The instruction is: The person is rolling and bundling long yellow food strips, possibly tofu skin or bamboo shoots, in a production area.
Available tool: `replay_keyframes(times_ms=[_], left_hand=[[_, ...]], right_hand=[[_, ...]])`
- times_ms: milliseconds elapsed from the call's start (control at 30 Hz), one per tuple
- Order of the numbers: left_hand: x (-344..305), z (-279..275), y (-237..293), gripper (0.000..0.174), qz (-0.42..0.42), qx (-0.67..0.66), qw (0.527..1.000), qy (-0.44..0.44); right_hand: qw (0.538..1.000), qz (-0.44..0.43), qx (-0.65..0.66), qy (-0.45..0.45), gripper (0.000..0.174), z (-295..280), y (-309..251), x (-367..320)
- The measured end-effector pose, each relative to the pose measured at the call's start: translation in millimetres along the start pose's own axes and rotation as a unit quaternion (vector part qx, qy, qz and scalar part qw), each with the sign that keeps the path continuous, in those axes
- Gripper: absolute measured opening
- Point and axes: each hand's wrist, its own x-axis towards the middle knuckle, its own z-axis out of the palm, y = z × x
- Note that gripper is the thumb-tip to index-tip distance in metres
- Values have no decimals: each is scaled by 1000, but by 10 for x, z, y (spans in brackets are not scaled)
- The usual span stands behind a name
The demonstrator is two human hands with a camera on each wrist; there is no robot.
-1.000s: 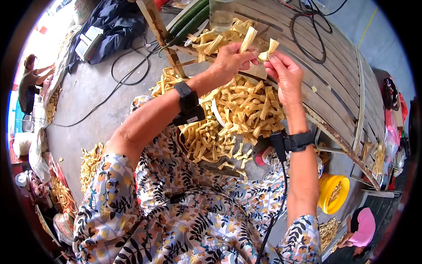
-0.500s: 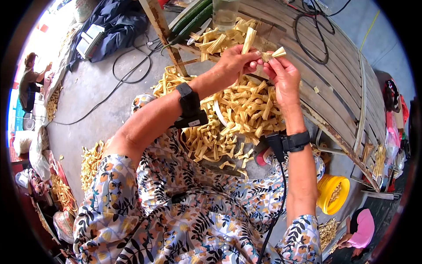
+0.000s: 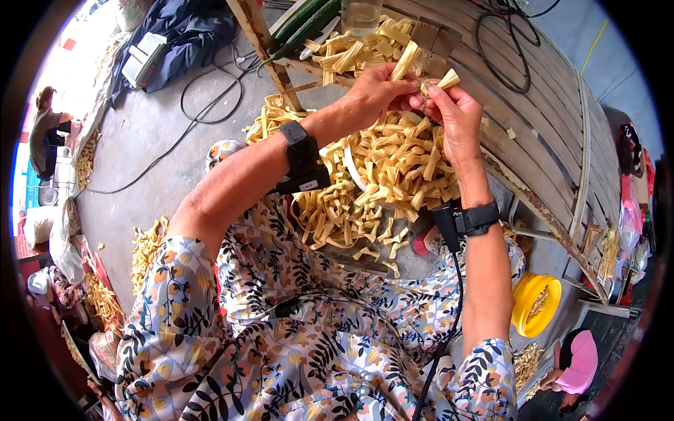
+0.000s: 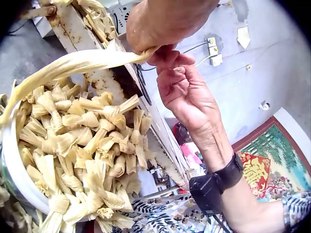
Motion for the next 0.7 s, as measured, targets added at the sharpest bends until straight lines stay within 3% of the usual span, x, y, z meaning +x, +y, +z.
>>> replay_keyframes(times_ms=[133,233,367,467,500,567,633,700], left_hand=[[-26,-1,89,13,-53,13,998,-18],[-3,-123,73,15,-36,42,997,-57],[-74,-125,76,19,-51,60,994,-76],[-134,-150,114,20,-92,87,987,-95],[-130,-174,124,19,-82,149,981,-95],[-175,-257,302,19,-54,235,968,-76],[-194,-389,392,19,-1,232,973,3],[-126,-518,404,17,15,133,985,111]], right_hand=[[995,65,51,-55,19,-167,31,46],[994,80,35,-61,21,-76,-151,-86],[995,68,-18,-72,22,-172,24,-91],[990,55,-30,-130,15,-252,40,-134],[986,43,-44,-153,14,-289,9,-114],[970,86,-149,-170,18,-390,-42,-136],[924,112,-318,-179,20,-431,-109,-178],[908,16,-403,-115,23,-438,-146,-235]])
